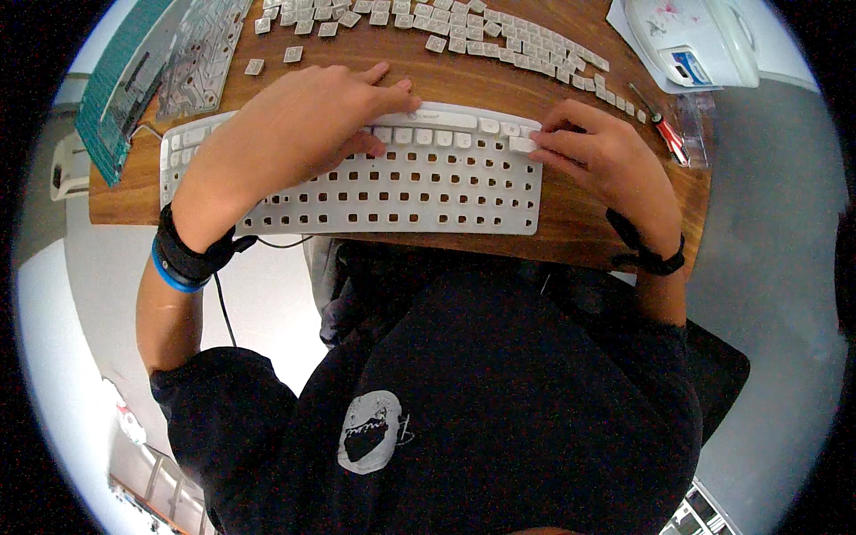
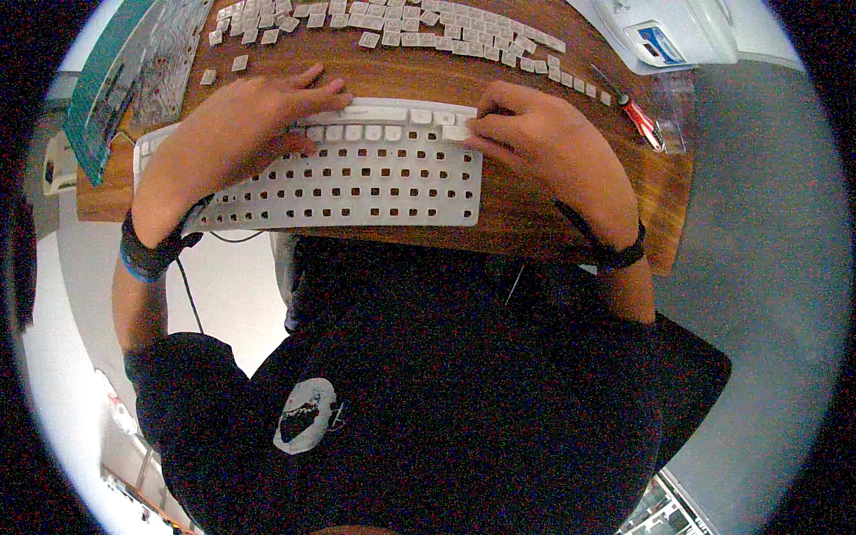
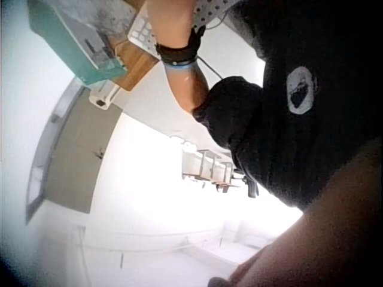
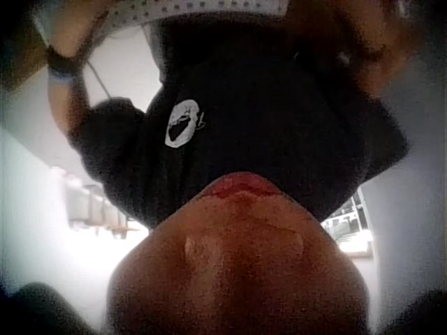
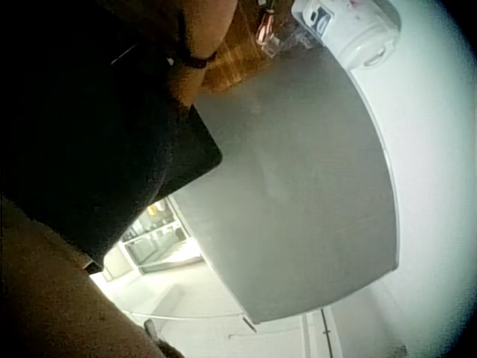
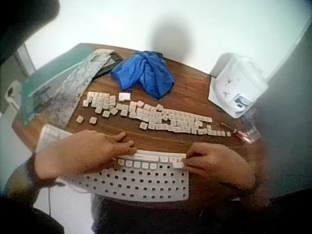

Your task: The person assembles a white mechanical keyboard by placing individual keycaps onto the keyboard base. They pick up keycaps from a pile on the table, wipe them with a blue cloth, and press them into place on the keyboard.

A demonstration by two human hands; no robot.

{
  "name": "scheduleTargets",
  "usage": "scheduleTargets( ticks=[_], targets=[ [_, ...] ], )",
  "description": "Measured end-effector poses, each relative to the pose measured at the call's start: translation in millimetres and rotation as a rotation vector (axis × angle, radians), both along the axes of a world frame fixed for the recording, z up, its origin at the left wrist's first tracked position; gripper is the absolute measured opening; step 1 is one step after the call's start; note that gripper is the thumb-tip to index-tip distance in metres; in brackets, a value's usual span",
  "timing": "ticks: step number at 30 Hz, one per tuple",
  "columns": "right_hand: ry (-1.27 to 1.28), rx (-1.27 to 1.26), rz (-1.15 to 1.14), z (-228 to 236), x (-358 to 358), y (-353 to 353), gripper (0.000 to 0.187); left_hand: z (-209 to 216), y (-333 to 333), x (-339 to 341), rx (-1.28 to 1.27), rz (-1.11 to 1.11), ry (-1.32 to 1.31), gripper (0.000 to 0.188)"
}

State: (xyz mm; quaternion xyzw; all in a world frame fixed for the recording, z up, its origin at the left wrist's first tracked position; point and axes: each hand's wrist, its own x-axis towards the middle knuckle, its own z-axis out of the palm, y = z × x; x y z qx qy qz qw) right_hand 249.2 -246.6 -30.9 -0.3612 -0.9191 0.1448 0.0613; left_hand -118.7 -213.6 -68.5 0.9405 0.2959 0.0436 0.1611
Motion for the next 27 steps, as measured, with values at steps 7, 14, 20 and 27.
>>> scheduleTargets(
  ticks=[7, 14, 20, 27],
  targets=[
    [0.006, -0.013, 0.001, -1.9, -2.5, -1.7, 0.017, 2.1, -1.1, 2.8, -0.018, 0.008, 0.01, 0.059],
    [-0.003, 0.029, 0.006, -0.1, 1.0, -2.0, 0.021, 3.8, -2.4, 3.2, -0.01, 0.022, 0.014, 0.059],
    [0.012, -0.027, 0.048, 4.6, -1.5, 1.1, 0.022, 4.8, -0.8, 3.6, -0.039, 0.031, 0.039, 0.058],
    [0.047, -0.137, 0.012, 1.7, -4.7, 2.3, 0.018, 9.7, -2.4, 7.1, -0.064, 0.059, 0.05, 0.058]
  ],
)
